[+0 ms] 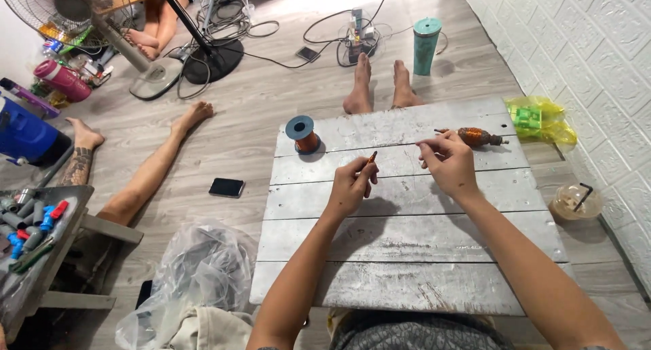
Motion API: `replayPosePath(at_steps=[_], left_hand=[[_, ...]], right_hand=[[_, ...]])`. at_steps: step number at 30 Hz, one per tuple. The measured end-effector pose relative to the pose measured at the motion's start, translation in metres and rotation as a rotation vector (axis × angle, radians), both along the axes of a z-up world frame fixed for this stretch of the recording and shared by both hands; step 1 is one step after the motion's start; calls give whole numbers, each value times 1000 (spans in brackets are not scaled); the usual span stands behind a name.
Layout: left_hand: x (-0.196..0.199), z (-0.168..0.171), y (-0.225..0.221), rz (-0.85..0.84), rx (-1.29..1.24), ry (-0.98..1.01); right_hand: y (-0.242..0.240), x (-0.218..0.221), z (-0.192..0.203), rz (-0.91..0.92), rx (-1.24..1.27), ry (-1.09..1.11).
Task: Winding thin copper wire around a motor armature using a small tool to guide the wire.
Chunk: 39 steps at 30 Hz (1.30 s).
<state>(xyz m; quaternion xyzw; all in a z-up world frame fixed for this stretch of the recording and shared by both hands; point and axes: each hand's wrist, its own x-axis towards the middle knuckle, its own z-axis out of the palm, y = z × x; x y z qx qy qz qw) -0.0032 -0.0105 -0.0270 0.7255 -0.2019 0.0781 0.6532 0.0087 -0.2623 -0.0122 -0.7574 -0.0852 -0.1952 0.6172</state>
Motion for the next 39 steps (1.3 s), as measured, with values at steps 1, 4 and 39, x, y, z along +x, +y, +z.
replayPosePath(at_steps=[1, 4, 39], left_hand=[[2, -1, 2, 1, 1, -3], [7, -2, 7, 7, -5, -19], [-20, 35, 1, -259, 587, -146]], right_hand=[[-3, 2, 1, 1, 1, -3], [-15, 13, -5, 1, 16, 21], [0, -13, 10, 404, -608, -397]])
